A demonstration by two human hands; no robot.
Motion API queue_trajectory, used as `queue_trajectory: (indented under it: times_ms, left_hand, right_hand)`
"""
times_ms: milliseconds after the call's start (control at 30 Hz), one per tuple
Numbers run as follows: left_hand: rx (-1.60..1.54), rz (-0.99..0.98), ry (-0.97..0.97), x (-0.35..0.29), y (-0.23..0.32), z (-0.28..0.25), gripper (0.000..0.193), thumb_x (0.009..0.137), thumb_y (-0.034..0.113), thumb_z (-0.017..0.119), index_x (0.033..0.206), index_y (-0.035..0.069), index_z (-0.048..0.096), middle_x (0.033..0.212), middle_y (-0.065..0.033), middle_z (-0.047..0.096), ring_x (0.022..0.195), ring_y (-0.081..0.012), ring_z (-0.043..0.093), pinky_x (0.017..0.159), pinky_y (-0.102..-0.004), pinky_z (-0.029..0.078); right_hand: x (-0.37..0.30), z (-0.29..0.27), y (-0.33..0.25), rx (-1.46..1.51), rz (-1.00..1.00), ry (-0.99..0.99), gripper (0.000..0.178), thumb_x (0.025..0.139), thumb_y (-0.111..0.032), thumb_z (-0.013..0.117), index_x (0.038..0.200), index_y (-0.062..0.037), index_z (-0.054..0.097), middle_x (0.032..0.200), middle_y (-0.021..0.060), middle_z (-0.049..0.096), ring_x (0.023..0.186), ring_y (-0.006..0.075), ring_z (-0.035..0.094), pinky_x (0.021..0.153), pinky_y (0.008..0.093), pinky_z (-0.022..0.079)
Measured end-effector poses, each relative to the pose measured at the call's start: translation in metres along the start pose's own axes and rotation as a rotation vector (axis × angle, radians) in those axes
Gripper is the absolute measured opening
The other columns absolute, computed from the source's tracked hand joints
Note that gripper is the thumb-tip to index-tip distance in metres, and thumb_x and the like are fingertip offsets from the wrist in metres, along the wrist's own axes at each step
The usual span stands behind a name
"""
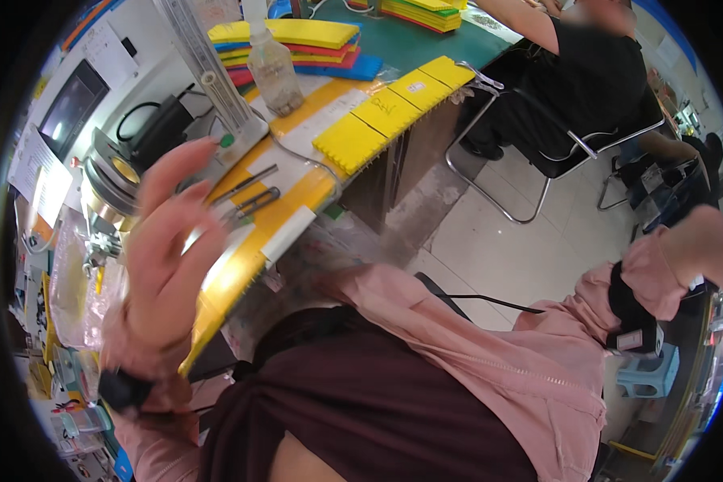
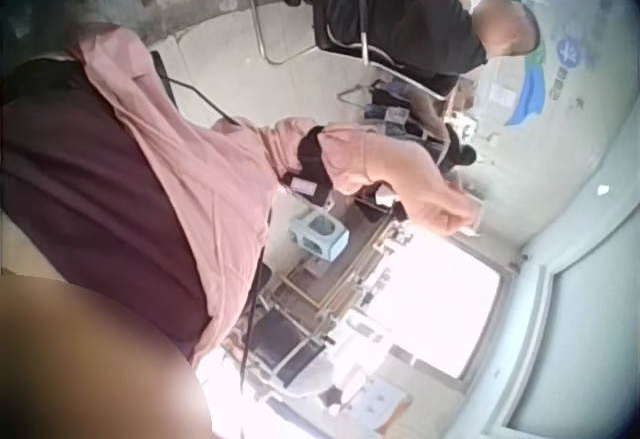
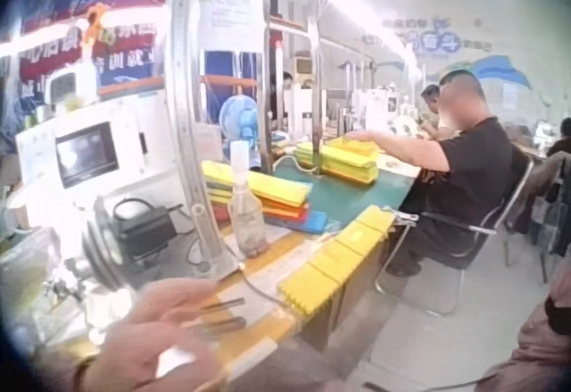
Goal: Assembling small electronic components using a specialized machine and hand tools.
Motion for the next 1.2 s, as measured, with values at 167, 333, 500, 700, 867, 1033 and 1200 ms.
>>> queue_trajectory:
  times_ms: [167, 333, 500, 700, 867, 1033, 1200]
  left_hand:
    - [0.032, -0.077, 0.069, 0.005, -0.073, 0.082, 0.006, 0.071, 0.004, 0.058, 0.077, 0.002, 0.057, 0.112, -0.0171, 0.051, 0.104, -0.0351, 0.046, 0.090, -0.0382, 0.034]
    - [0.138, -0.138, -0.025, 0.024, -0.111, 0.133, 0.005, 0.074, 0.004, 0.054, 0.079, 0.003, 0.055, 0.103, -0.0142, 0.056, 0.101, -0.0316, 0.047, 0.092, -0.0401, 0.031]
    - [0.123, -0.289, -0.067, 0.019, -0.133, 0.141, 0.006, 0.078, 0.005, 0.049, 0.083, 0.005, 0.052, 0.098, -0.0109, 0.058, 0.098, -0.0282, 0.050, 0.094, -0.0443, 0.028]
    - [0.078, -0.330, -0.085, 0.016, -0.134, 0.140, 0.006, 0.082, 0.006, 0.046, 0.087, 0.005, 0.048, 0.107, -0.0122, 0.056, 0.105, -0.0287, 0.049, 0.098, -0.0492, 0.022]
    - [0.084, -0.273, -0.035, 0.019, -0.129, 0.135, 0.001, 0.080, 0.004, 0.048, 0.080, 0.005, 0.048, 0.099, -0.0115, 0.058, 0.104, -0.0289, 0.050, 0.095, -0.0482, 0.026]
    - [0.100, -0.295, -0.040, 0.017, -0.130, 0.134, 0.003, 0.080, 0.005, 0.048, 0.082, 0.005, 0.050, 0.099, -0.0118, 0.058, 0.105, -0.0283, 0.050, 0.095, -0.0477, 0.026]
    - [0.118, -0.268, -0.036, 0.016, -0.126, 0.134, 0.007, 0.080, 0.005, 0.048, 0.086, 0.005, 0.051, 0.098, -0.0119, 0.058, 0.103, -0.0282, 0.051, 0.095, -0.0491, 0.025]
  right_hand:
    - [-0.159, 0.170, -0.004, 0.225, 0.260, -0.742, 0.014, 0.076, -0.018, 0.064, 0.083, -0.0058, 0.065, 0.074, 0.0020, 0.061, 0.069, 0.0083, 0.054, 0.060, 0.0237, 0.044]
    - [-0.332, 0.251, 0.060, 0.694, 0.713, -1.065, 0.009, 0.075, -0.007, 0.062, 0.081, 0.0003, 0.062, 0.082, 0.0016, 0.061, 0.074, 0.0066, 0.052, 0.069, 0.0202, 0.041]
    - [-0.357, 0.288, 0.046, 0.878, 0.772, -0.991, 0.009, 0.075, -0.007, 0.062, 0.079, 0.0011, 0.061, 0.093, 0.0053, 0.060, 0.078, 0.0087, 0.052, 0.070, 0.0219, 0.041]
    - [-0.381, 0.298, 0.044, 0.834, 0.752, -0.995, 0.009, 0.076, -0.007, 0.060, 0.077, 0.0016, 0.059, 0.096, 0.0052, 0.059, 0.077, 0.0075, 0.051, 0.068, 0.0198, 0.040]
    - [-0.383, 0.302, 0.051, 0.735, 0.677, -0.938, 0.008, 0.075, -0.007, 0.060, 0.078, -0.0005, 0.058, 0.095, 0.0078, 0.059, 0.080, 0.0139, 0.054, 0.072, 0.0252, 0.041]
    - [-0.369, 0.289, 0.028, 0.547, 0.345, -0.881, 0.006, 0.072, -0.005, 0.059, 0.076, -0.0030, 0.056, 0.095, 0.0111, 0.059, 0.089, 0.0256, 0.054, 0.080, 0.0327, 0.040]
    - [-0.360, 0.274, 0.016, 0.514, 0.231, -0.827, 0.006, 0.071, -0.003, 0.059, 0.072, -0.0034, 0.053, 0.099, 0.0109, 0.056, 0.094, 0.0275, 0.051, 0.082, 0.0328, 0.039]
Point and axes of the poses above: each hand's wrist, its own x-axis towards the middle knuckle, its own z-axis out of the palm, y = z × x, the point moved 10 cm from there along x, towards the middle knuckle
